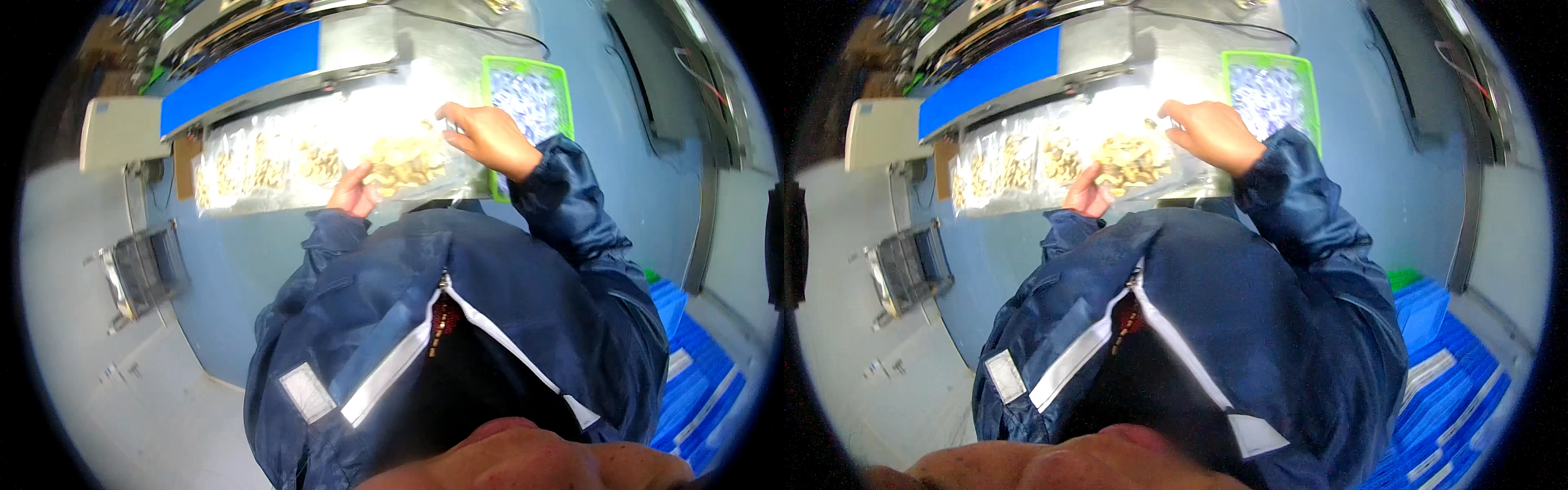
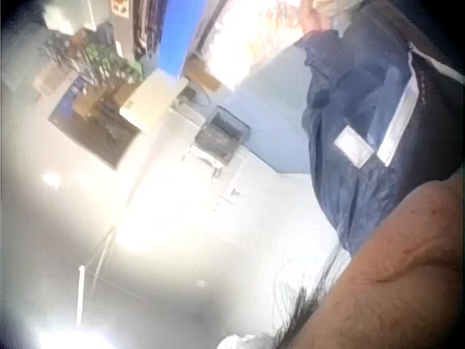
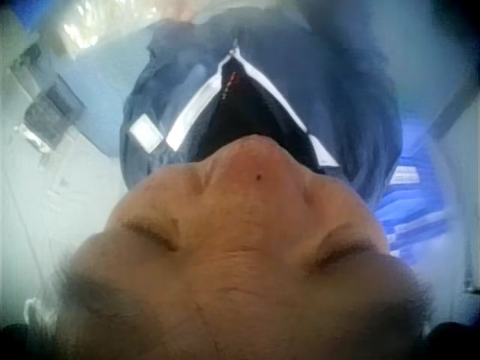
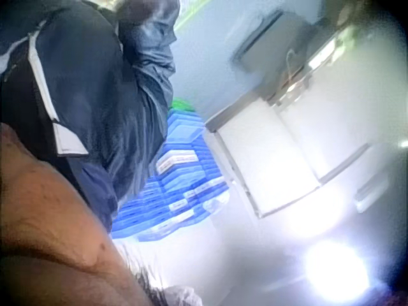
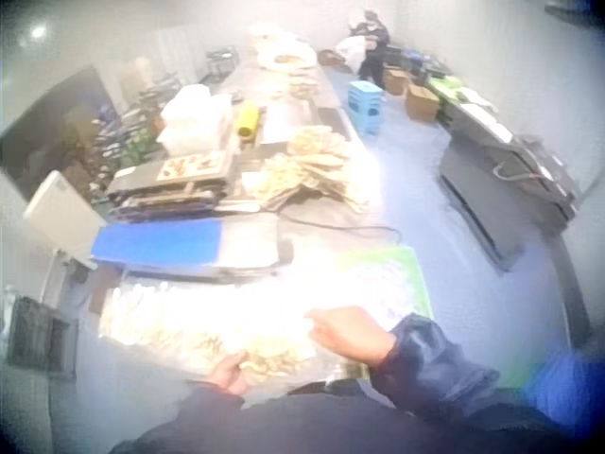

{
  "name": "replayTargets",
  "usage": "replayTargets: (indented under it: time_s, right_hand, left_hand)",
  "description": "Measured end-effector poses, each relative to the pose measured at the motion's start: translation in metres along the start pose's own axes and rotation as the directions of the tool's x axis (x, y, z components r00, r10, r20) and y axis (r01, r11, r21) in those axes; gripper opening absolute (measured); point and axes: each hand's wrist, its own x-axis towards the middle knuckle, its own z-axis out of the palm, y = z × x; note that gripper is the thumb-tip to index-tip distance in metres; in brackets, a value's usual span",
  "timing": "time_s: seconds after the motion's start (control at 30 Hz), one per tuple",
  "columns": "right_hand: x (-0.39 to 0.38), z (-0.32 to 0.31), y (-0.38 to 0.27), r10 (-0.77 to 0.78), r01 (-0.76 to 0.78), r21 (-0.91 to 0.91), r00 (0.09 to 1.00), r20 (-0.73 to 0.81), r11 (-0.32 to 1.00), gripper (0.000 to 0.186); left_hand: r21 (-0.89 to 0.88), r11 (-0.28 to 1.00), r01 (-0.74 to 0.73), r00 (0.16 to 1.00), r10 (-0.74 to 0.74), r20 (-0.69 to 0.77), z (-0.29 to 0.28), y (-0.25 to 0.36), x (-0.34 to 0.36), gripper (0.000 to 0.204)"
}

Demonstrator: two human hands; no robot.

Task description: The person repeatedly scoops small yellow food items from a green tray into clear plastic bags, seals them, and places them on a table. The process is repeated multiple times in a continuous loop.

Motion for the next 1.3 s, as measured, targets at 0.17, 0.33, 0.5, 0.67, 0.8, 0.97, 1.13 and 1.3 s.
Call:
replayTargets:
  time_s: [0.17,0.33,0.5,0.67,0.8,0.97,1.13,1.3]
  right_hand:
    - [0.018,-0.003,-0.019,-0.031,0.037,0.204,0.999,-0.032,0.978,0.035]
    - [0.039,0.015,-0.030,-0.159,0.149,0.083,0.977,0.139,0.985,0.021]
    - [0.069,0.010,0.026,0.003,-0.129,0.662,0.982,0.188,0.738,0.021]
    - [0.159,0.069,0.142,0.292,-0.270,0.146,0.944,-0.156,0.952,0.040]
    - [0.208,0.134,0.186,0.367,-0.429,-0.195,0.885,-0.288,0.882,0.061]
    - [0.206,0.155,0.202,0.575,-0.574,-0.052,0.818,-0.004,0.817,0.050]
    - [0.172,0.134,0.201,0.466,-0.475,0.015,0.856,-0.223,0.880,0.027]
    - [0.135,0.069,0.148,0.404,-0.374,0.159,0.873,-0.274,0.914,0.028]
  left_hand:
    - [-0.155,0.982,-0.111,0.994,0.112,0.000,-0.019,-0.012,-0.017,0.051]
    - [-0.245,0.960,-0.135,0.990,0.138,-0.006,-0.054,-0.023,-0.016,0.046]
    - [-0.393,0.899,-0.192,0.981,0.190,-0.045,-0.089,-0.019,-0.029,0.037]
    - [-0.197,0.827,-0.527,0.835,0.460,-0.302,-0.129,0.042,-0.050,0.040]
    - [-0.035,0.806,-0.591,0.655,0.455,-0.603,-0.168,0.090,-0.045,0.034]
    - [0.175,0.864,-0.472,0.471,0.415,-0.779,-0.185,0.106,-0.035,0.029]
    - [0.398,0.823,-0.405,0.125,0.482,-0.868,-0.149,0.099,-0.030,0.040]
    - [0.964,0.248,-0.096,0.031,0.969,-0.247,-0.054,0.080,-0.022,0.050]
